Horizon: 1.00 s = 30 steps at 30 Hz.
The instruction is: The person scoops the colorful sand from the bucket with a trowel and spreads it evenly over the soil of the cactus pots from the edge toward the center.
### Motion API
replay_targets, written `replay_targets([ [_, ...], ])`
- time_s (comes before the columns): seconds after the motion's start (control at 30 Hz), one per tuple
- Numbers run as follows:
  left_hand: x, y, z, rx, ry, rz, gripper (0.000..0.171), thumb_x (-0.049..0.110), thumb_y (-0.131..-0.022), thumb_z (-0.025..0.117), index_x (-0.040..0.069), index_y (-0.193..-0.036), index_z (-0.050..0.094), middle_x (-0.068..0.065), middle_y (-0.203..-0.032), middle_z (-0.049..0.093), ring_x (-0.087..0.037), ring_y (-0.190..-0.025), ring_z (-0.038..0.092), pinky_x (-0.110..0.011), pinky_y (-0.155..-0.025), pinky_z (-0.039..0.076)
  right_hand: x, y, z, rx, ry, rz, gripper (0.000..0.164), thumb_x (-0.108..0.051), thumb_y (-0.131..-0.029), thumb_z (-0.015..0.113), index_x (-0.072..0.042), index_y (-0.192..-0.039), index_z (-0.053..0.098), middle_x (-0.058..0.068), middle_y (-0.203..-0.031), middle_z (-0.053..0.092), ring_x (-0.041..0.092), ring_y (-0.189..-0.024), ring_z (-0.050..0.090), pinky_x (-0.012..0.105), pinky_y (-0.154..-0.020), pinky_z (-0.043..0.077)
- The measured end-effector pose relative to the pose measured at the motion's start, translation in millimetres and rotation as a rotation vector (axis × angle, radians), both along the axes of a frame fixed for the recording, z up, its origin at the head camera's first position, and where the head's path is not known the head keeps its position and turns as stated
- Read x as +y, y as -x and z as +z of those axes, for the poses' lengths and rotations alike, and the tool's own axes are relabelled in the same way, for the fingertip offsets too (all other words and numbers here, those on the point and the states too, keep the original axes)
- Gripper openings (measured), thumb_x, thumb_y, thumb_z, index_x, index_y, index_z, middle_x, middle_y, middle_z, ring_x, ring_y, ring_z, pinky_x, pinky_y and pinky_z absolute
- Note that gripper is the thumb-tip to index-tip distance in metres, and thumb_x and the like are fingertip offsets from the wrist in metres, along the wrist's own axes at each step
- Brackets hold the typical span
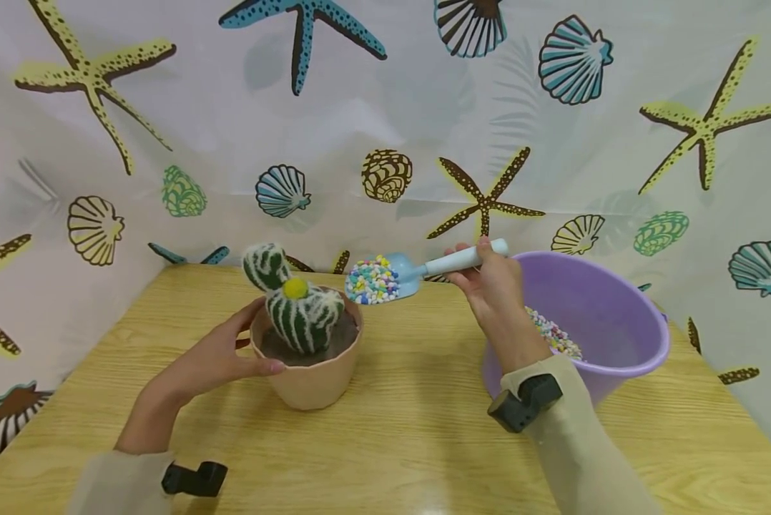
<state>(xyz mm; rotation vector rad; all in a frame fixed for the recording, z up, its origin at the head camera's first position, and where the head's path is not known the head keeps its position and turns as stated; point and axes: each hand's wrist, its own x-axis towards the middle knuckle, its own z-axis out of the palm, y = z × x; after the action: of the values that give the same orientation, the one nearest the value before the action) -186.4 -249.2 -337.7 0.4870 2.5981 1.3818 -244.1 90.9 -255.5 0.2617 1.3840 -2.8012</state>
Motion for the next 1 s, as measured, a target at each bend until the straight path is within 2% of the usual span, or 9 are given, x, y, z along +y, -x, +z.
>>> replay_targets([
  [0.2,1.3,0.0,1.5,0.013,0.005,-0.001,0.099,0.025,-0.085,0.072,0.005,-0.154,0.003,-0.024,-0.157,0.008,-0.052,-0.138,0.017,-0.067,-0.103,0.028,-5.1,0.1,-2.8,-0.004,-0.033,-0.004,0.047,-0.017,-0.104,0.030,-0.012,-0.150,0.017,0.016,-0.118,0.042,0.036,-0.127,0.047,0.046,-0.102,0.043],
  [0.5,1.3,-1.1,2.6,0.009,0.017,0.004,0.100,0.026,-0.085,0.072,0.003,-0.153,0.002,-0.026,-0.157,0.008,-0.052,-0.138,0.019,-0.067,-0.103,0.029,-12.1,0.0,-9.9,0.002,-0.052,-0.015,0.044,-0.018,-0.104,0.031,-0.006,-0.146,0.021,0.018,-0.120,0.041,0.038,-0.124,0.048,0.049,-0.101,0.043],
  [0.77,0.3,-1.4,2.3,0.002,0.011,-0.005,0.100,0.025,-0.086,0.072,0.003,-0.153,0.001,-0.025,-0.157,0.007,-0.052,-0.138,0.018,-0.067,-0.103,0.029,-18.7,-0.1,-15.7,0.008,-0.114,-0.025,0.026,-0.016,-0.105,0.032,-0.003,-0.127,0.036,0.013,-0.103,0.045,0.034,-0.113,0.054,0.047,-0.096,0.048],
  [0.87,-0.1,-1.1,2.3,0.000,0.004,-0.006,0.100,0.025,-0.085,0.072,0.005,-0.153,0.002,-0.024,-0.157,0.008,-0.050,-0.139,0.017,-0.067,-0.103,0.029,-20.6,0.2,-17.5,0.016,-0.126,-0.024,0.030,-0.017,-0.105,0.032,-0.001,-0.129,0.035,0.012,-0.100,0.046,0.030,-0.108,0.055,0.046,-0.095,0.049],
  [1.0,-0.2,-1.3,2.4,0.005,0.000,-0.003,0.100,0.025,-0.085,0.072,0.005,-0.154,0.002,-0.023,-0.157,0.009,-0.049,-0.139,0.017,-0.066,-0.104,0.029,-22.8,1.0,-19.7,0.028,-0.148,-0.033,0.036,-0.018,-0.105,0.033,0.003,-0.134,0.033,0.012,-0.099,0.047,0.032,-0.112,0.055,0.045,-0.096,0.049],
])
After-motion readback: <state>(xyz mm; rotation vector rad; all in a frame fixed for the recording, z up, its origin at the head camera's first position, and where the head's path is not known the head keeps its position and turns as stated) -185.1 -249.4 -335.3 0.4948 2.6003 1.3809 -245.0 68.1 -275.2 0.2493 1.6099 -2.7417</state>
